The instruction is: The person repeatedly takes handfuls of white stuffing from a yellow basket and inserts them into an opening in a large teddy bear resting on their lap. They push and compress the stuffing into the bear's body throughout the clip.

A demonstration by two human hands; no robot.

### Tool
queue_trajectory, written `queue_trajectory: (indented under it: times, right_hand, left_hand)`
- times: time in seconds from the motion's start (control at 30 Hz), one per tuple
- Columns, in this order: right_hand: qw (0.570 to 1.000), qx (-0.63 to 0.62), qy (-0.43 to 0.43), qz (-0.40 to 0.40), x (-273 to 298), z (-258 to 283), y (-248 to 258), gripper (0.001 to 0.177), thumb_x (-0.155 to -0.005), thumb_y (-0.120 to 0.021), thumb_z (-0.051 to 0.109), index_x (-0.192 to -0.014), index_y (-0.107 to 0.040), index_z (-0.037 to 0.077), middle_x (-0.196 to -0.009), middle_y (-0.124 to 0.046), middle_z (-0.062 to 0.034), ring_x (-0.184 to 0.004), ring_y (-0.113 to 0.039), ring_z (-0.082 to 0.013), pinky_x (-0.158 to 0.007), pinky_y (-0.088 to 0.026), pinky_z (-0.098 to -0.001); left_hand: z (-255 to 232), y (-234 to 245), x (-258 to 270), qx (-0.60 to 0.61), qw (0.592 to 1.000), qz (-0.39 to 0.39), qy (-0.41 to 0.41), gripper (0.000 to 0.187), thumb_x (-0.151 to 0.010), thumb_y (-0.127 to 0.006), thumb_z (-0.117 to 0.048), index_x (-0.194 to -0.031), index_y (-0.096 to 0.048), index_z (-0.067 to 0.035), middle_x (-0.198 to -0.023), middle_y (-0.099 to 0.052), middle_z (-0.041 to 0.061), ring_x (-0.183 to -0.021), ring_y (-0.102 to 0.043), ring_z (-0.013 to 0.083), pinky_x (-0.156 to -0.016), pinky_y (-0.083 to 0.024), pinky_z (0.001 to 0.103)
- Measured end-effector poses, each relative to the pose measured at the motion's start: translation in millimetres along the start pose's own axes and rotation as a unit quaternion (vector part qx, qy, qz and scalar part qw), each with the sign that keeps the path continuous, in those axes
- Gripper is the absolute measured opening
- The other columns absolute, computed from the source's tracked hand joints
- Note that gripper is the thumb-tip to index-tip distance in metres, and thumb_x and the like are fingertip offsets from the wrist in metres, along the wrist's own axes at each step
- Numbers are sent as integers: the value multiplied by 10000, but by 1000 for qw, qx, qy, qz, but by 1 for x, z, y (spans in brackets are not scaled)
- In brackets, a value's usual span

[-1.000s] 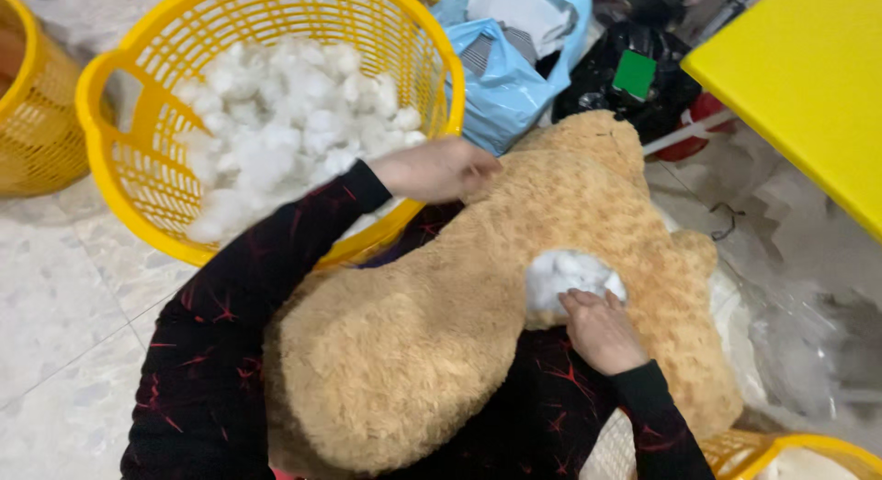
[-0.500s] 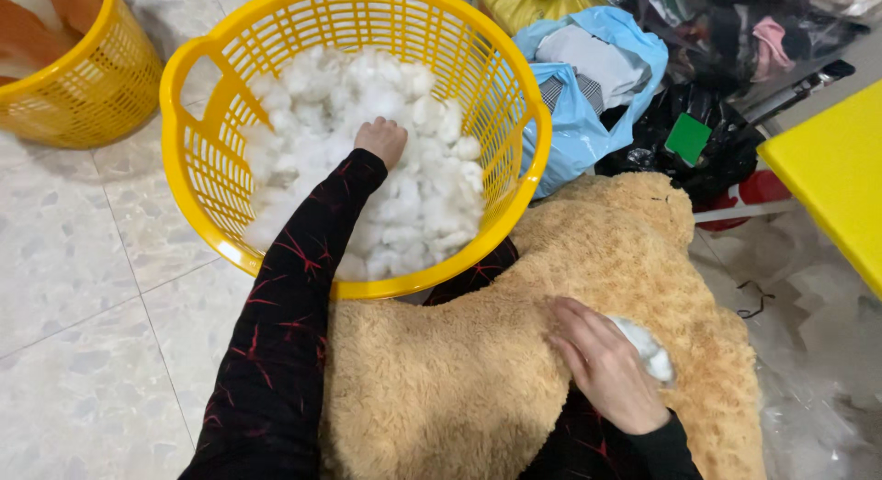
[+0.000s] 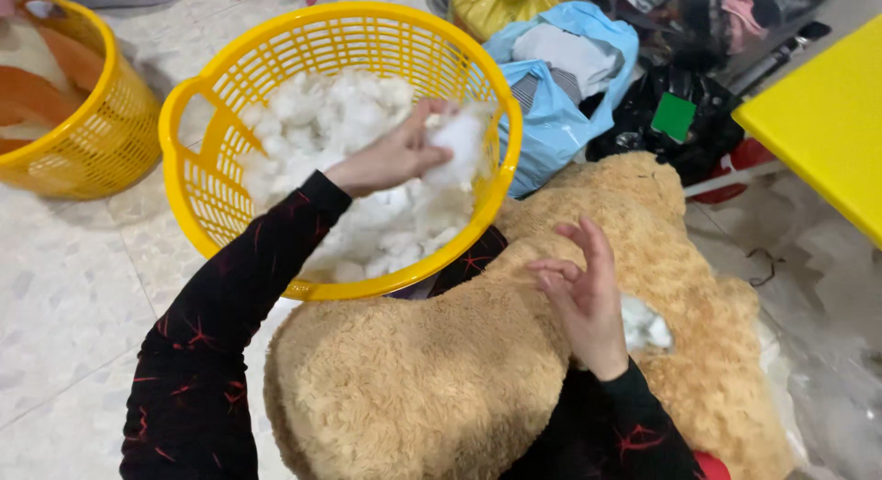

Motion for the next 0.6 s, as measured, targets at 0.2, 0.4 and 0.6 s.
queue_trajectory:
  times: [0.2, 0.4, 0.6]
  right_hand:
    - [992, 62, 80, -79, 0, 8, 38, 662, -959, -656, -97, -1551, -386, 27, -1478, -477, -129, -1253, -598, -192, -1037, -541, -311]
    - [958, 247, 57, -136, 50, -23, 127, 209, -862, -653, -151, -1033, -694, -38, -1110, -649, -112, -961, -648, -213, -774, -520, -316]
    - [811, 581, 2, 72, 111, -85, 142, 312, -814, -671, 52, -1118, -719, 1, -1135, -655, -120, -1114, -636, -303, -857, -533, -403]
  left_hand:
    - [-70, -133, -12, -86, 970, 126, -190, 456, -861, -803, -218, -1178, -511, -67, -1033, -680, 128, -962, -640, 262, -797, -508, 372]
    - [-49, -262, -28, -127, 949, 34, -287, 197, -857, -680, -38, -1042, -614, -50, -1072, -591, 136, -1023, -631, 295, -844, -519, 390]
    - [37, -351, -43, -397, 808, 136, -413, 282, -879, -619, -65, -1147, -679, 2, -1128, -658, 145, -1055, -665, 303, -940, -554, 380]
Point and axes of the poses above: each hand's wrist, its own x-axis away from the middle knuckle, its own y-axis out of the back of the hand, z = x × y, the point moved 1 cm from there along -x, towards the middle knuckle
